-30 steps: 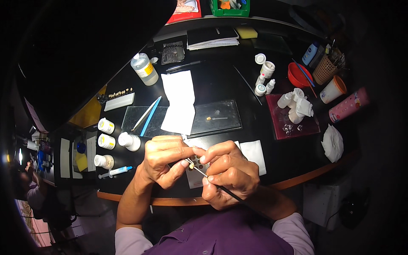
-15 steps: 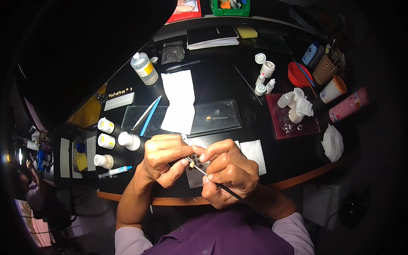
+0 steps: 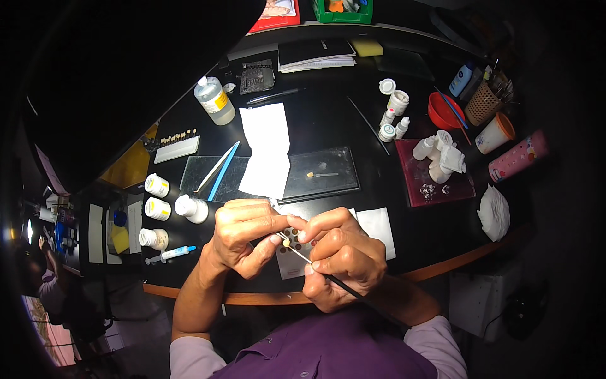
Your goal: The person paints a dental crown using a fine brush and a color palette under a lamp. The person then places the tools on the desk, stands up, and walks through the workshop.
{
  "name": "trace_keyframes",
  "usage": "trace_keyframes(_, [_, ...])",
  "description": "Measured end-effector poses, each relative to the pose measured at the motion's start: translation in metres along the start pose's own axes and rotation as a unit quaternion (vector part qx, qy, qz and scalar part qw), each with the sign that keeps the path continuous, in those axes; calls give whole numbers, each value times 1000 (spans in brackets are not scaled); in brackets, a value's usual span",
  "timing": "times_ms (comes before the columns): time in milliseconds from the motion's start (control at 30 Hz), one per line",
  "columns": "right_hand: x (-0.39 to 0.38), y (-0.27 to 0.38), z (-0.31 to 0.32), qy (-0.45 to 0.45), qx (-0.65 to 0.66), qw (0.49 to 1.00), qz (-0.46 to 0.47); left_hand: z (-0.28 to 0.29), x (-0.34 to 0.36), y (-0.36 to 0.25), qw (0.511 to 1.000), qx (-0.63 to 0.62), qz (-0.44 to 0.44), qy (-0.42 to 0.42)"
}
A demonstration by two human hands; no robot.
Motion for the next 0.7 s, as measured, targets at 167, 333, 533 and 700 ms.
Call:
trace_keyframes(167, [0, 0, -2, -21, 6, 1000, -21, 1, 1, -2, 999, 27, 18, 5])
trace_keyframes(333, [-1, -1, -2, 11, 18, 999, -41, 1, 2, -3, 999, 28, 4, -15])
trace_keyframes(533, [-1, -1, -2, 9, 12, 999, -38, 1, 2, -3, 999, 34, 4, -9])
trace_keyframes(700, [-1, -1, -4, 5, 11, 999, -31, 1, 3, -3, 999, 37, 4, -16])
Point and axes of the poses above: each hand's wrist, its own x-axis towards the middle knuckle, its own z-axis out of the back of the hand, y = z × x, the point moved 3 cm from there along x, towards the middle knuckle, and after that the axes turned 1 degree about y, right-handed, at the moved point
